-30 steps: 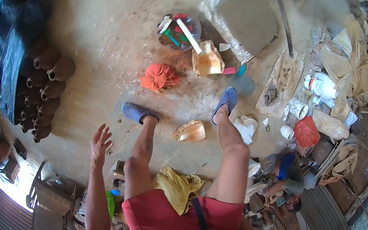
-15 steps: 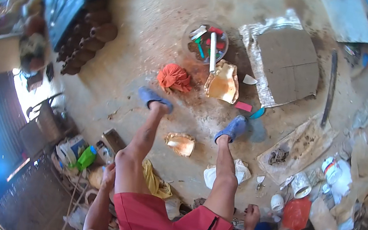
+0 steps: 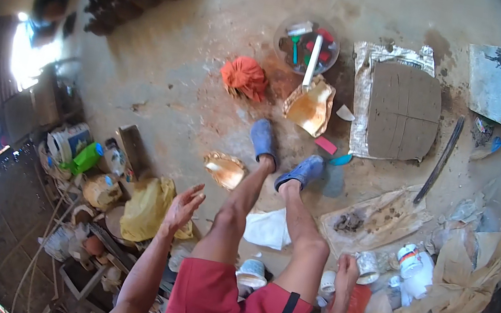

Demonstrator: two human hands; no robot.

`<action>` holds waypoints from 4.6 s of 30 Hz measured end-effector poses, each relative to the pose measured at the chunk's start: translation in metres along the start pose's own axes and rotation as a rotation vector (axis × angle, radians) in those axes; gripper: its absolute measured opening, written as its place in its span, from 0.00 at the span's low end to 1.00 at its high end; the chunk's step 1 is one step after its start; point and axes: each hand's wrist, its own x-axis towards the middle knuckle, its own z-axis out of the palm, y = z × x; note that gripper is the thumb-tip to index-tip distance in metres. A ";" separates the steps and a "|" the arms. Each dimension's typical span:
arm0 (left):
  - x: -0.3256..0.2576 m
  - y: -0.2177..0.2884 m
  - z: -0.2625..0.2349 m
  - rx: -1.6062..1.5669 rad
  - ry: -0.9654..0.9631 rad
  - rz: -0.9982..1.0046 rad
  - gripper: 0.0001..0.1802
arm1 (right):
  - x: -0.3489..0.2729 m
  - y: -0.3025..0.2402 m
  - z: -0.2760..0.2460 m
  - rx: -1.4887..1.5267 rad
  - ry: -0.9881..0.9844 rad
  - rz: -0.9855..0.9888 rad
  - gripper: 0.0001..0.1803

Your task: The person removes a clay pot from a mold using a pipe and hands, then prepares clay slabs by cutting and shaping them with a small tool and a large wooden bar.

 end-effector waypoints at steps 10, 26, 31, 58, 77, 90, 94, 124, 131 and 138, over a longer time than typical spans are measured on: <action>0.017 -0.136 0.076 -0.459 0.244 -0.303 0.36 | 0.171 -0.110 0.070 -0.076 -0.169 -0.459 0.15; 0.269 -0.359 0.187 -1.197 0.461 -0.177 0.45 | 0.326 -0.433 0.382 -0.588 0.079 -1.284 0.65; 0.326 -0.387 0.186 -1.162 0.563 0.001 0.28 | 0.392 -0.436 0.464 -0.494 0.380 -1.468 0.55; 0.448 -0.189 0.165 -0.634 0.576 0.447 0.33 | 0.260 -0.313 0.318 -0.267 -0.262 -1.820 0.24; 0.450 -0.181 0.164 -1.089 0.501 0.718 0.41 | 0.269 -0.315 0.431 -0.501 -0.066 -1.874 0.26; 0.453 -0.157 0.150 -0.599 0.643 0.741 0.28 | 0.295 -0.357 0.440 -0.209 0.209 -1.980 0.25; 0.447 -0.152 0.143 -0.798 0.524 0.718 0.29 | 0.301 -0.354 0.426 -0.588 0.048 -1.774 0.23; 0.404 -0.074 0.156 -0.220 0.982 1.160 0.28 | 0.388 -0.231 0.255 -0.499 0.444 -1.357 0.25; 0.433 -0.001 0.216 0.184 0.565 1.321 0.36 | 0.399 -0.243 0.254 0.002 0.603 -1.540 0.26; 0.474 0.023 0.234 0.335 0.352 1.153 0.52 | 0.388 -0.253 0.231 -0.007 0.577 -1.384 0.20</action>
